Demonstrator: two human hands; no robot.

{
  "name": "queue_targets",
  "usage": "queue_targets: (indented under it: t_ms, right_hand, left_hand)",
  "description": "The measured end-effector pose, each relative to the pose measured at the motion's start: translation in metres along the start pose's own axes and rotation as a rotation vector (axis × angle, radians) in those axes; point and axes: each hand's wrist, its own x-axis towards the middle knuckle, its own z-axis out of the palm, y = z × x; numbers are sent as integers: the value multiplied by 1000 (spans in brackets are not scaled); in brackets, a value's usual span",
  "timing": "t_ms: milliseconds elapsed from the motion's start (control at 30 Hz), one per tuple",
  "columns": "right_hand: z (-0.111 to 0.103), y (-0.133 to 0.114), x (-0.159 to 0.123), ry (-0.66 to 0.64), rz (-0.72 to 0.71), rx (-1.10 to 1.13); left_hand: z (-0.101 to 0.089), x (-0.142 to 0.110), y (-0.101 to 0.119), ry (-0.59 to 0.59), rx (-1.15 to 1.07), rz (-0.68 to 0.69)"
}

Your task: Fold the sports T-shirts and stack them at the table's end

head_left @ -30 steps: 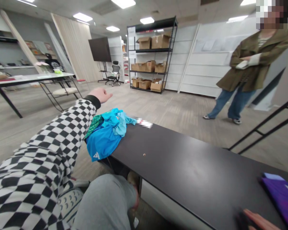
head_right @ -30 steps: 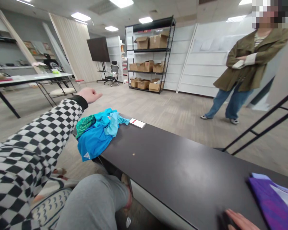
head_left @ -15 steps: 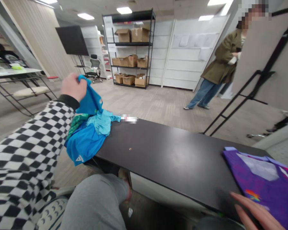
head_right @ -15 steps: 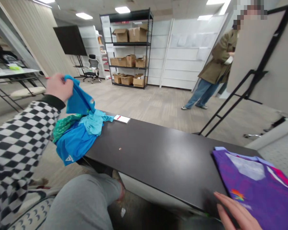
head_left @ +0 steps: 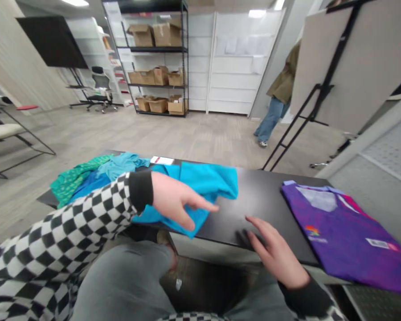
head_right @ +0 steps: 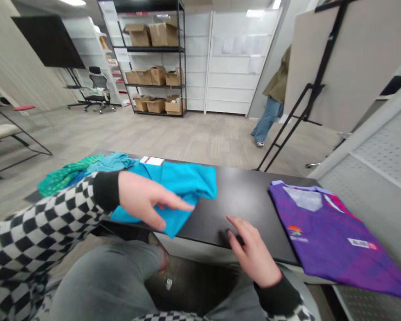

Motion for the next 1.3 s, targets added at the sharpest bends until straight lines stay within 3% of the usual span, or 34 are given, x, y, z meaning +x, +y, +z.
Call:
queue_targets:
  t_ms: [33,100,133,267,300,367,467,533,600,700,767,833,967,1067,1200,1300]
  right_hand:
    - [2,-2,-1,-13,9,17]
    - [5,-6,-4,-25,41,57]
    - [6,-8,-6,-27,59,78]
    - [19,-29,4,-33,47,124]
    - [23,-36,10,-52,19,116]
    - [34,-48,26,-119,-25,69]
    - [47,-52,49,-268,-4,-55]
    - [49,-42,60,-312,51,-136]
    - [45,-24,65,-266,120,-190]
    - [29,13,58,-62,214,-207]
    - [15,37,45,94,241,-229]
    - [2,57,27,204,276,-304]
    - [-14,84,-9,200,396,-436]
    - [-16,89,-25,133,424,-429]
    - [-14,73,-26,65,353,-303]
    - [-13,48,-10,106,226,-155]
  left_hand:
    - [18,-1,-8,-175,-31,-23]
    - [48,-5,-29,-322,-41,-65]
    - [61,-8,-42,-265,7,-106]
    - [110,-15,-96,311,309,-365]
    - [121,-14,-106,403,338,-393]
    - [142,-9,-115,466,327,-365]
    - [161,6,-105,393,161,-153]
    - [164,15,-95,354,14,13]
    - [164,16,-93,405,-48,72]
    - [165,6,-111,546,94,-92]
    - [167,-4,-130,549,210,-214]
    - [168,-12,-145,499,256,-239]
    - [159,-19,-165,459,292,-258]
    - [144,-27,-179,579,319,-379]
    - [134,-39,-192,923,375,-563]
    - [146,-35,-186,993,379,-505]
